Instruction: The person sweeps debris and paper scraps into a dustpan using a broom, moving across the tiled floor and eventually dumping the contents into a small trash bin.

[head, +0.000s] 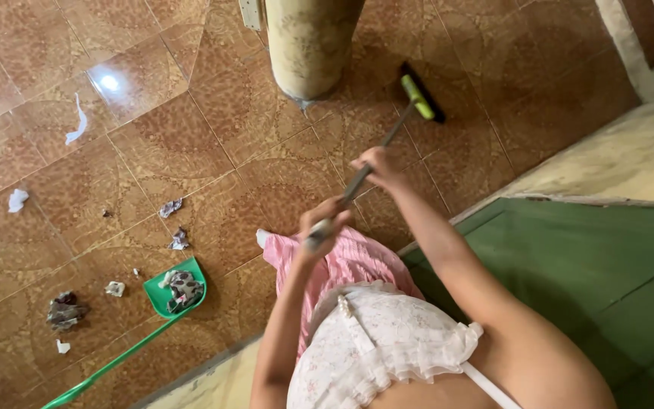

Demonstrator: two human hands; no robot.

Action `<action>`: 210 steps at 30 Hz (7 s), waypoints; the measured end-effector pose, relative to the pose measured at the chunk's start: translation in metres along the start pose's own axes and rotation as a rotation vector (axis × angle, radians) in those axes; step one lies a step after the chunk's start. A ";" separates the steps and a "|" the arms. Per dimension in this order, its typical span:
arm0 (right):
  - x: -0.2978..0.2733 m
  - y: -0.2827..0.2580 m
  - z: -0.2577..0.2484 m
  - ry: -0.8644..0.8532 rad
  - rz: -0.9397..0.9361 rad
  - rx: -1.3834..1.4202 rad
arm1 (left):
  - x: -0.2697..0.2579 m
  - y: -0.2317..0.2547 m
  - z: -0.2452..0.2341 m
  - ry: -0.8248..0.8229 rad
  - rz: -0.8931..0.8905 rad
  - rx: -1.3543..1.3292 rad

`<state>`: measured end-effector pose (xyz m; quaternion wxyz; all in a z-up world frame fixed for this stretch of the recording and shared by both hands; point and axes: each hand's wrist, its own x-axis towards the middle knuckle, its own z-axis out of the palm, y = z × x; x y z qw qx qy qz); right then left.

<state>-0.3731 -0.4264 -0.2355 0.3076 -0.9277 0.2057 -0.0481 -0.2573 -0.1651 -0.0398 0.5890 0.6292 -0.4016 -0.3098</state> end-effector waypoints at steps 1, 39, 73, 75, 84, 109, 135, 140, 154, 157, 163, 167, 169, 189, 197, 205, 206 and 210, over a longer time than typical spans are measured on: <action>0.006 -0.018 0.011 -0.112 0.014 0.014 | -0.014 0.000 -0.015 0.019 -0.165 0.102; 0.037 -0.312 0.025 -0.330 -0.347 0.256 | -0.094 0.165 -0.195 0.250 0.757 -0.474; -0.026 -0.259 0.149 0.074 -0.005 0.249 | -0.170 -0.042 -0.236 0.411 -0.048 -0.643; -0.012 -0.333 0.181 0.323 -0.133 0.310 | -0.197 0.010 -0.278 0.432 0.226 -0.555; 0.043 -0.444 0.199 0.281 -0.472 0.315 | -0.202 0.143 -0.343 0.317 0.616 -0.495; 0.075 -0.533 0.277 0.053 -0.589 0.336 | -0.292 0.120 -0.381 0.859 0.502 -0.326; 0.245 -0.399 0.261 -0.350 -0.723 0.298 | -0.144 0.013 -0.375 0.788 0.588 -0.427; 0.242 -0.472 0.263 -0.531 -0.820 0.219 | -0.169 0.050 -0.412 1.081 0.578 -0.391; 0.424 -0.340 0.133 -0.409 -0.638 -0.198 | 0.015 -0.106 -0.351 0.797 0.315 -0.113; 0.433 -0.312 0.116 -0.412 -0.451 -0.360 | 0.047 -0.119 -0.323 0.667 0.155 -0.094; 0.382 -0.313 0.144 -0.519 -0.261 -0.321 | 0.040 -0.129 -0.299 0.875 0.484 -0.042; 0.331 -0.374 0.184 -0.488 -0.405 -0.194 | -0.060 -0.107 -0.343 0.720 -0.052 -0.263; 0.303 -0.408 0.211 -0.425 -0.525 -0.112 | -0.110 -0.079 -0.367 0.839 0.058 -0.215; 0.139 -0.419 0.259 -0.366 -0.481 0.012 | -0.282 0.040 -0.375 0.531 0.197 -0.388; 0.097 -0.374 0.260 -0.178 -0.458 -0.002 | -0.266 -0.052 -0.283 0.712 -0.083 -0.399; 0.059 -0.524 0.302 -0.517 -0.736 0.322 | -0.360 0.035 -0.395 1.076 0.361 -0.374; 0.058 -0.550 0.306 -0.598 -0.675 0.221 | -0.363 0.050 -0.403 1.081 0.478 -0.384; 0.048 -0.582 0.297 -0.524 -0.684 0.176 | -0.386 0.092 -0.421 0.969 0.729 -0.309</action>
